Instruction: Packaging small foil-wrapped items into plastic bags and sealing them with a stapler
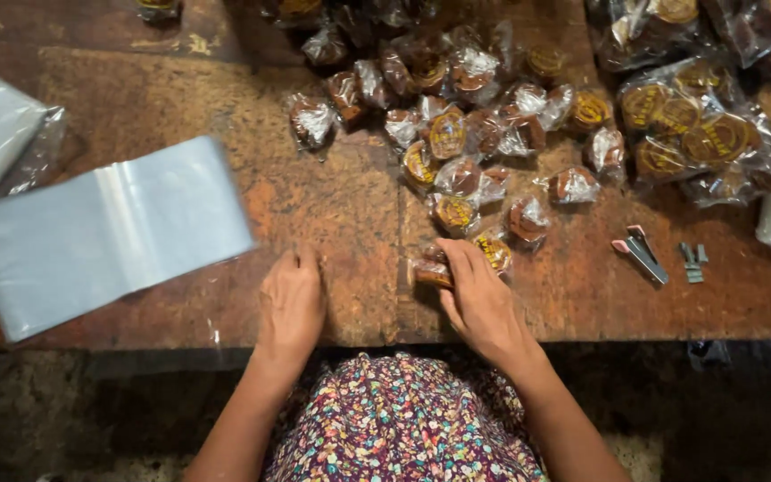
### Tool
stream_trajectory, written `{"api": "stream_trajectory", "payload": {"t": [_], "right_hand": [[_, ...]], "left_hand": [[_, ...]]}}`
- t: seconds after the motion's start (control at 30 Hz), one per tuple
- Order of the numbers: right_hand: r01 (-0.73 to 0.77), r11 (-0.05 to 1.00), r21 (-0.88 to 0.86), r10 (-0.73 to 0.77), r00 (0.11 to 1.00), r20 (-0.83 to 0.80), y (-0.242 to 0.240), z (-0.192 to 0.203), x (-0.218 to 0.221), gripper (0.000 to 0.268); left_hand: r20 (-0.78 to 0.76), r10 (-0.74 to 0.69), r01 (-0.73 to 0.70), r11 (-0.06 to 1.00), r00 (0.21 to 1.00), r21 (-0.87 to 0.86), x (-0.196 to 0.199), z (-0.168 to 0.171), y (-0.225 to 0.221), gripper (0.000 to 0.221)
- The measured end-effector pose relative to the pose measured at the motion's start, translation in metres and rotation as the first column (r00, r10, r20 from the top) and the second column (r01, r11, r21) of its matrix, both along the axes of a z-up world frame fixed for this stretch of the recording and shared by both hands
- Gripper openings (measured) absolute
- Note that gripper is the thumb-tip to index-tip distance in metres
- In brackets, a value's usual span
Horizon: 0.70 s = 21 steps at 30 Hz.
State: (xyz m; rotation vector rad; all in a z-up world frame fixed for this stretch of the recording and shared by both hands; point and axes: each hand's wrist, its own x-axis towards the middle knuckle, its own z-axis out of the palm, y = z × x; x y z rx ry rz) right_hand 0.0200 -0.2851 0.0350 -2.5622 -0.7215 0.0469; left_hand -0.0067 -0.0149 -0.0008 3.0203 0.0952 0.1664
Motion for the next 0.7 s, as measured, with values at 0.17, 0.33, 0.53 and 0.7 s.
{"api": "stream_trajectory", "payload": {"t": [0.17,0.33,0.53,0.7], "right_hand": [[0.012,1.0,-0.01,-0.012,1.0,-0.007,-0.001,0.0,-0.006,0.071],[0.052,0.999,0.014,-0.051,0.998,-0.033,-0.002,0.0,-0.011,0.069],[0.069,0.993,0.092,-0.055,0.988,-0.146,-0.003,0.008,-0.012,0.072],[0.075,0.991,0.109,-0.061,0.99,-0.127,-0.003,0.004,-0.015,0.07]], "left_hand": [[0.213,-0.033,0.079,0.975,0.977,-0.21,0.003,-0.029,-0.005,0.013],[0.482,-0.275,0.418,0.882,0.832,-0.218,0.006,-0.021,-0.034,0.016],[0.287,-0.122,0.22,0.913,0.95,-0.343,-0.02,-0.018,-0.026,0.065],[0.169,-0.114,0.175,0.896,0.979,-0.408,-0.025,-0.04,-0.01,0.023]]}}
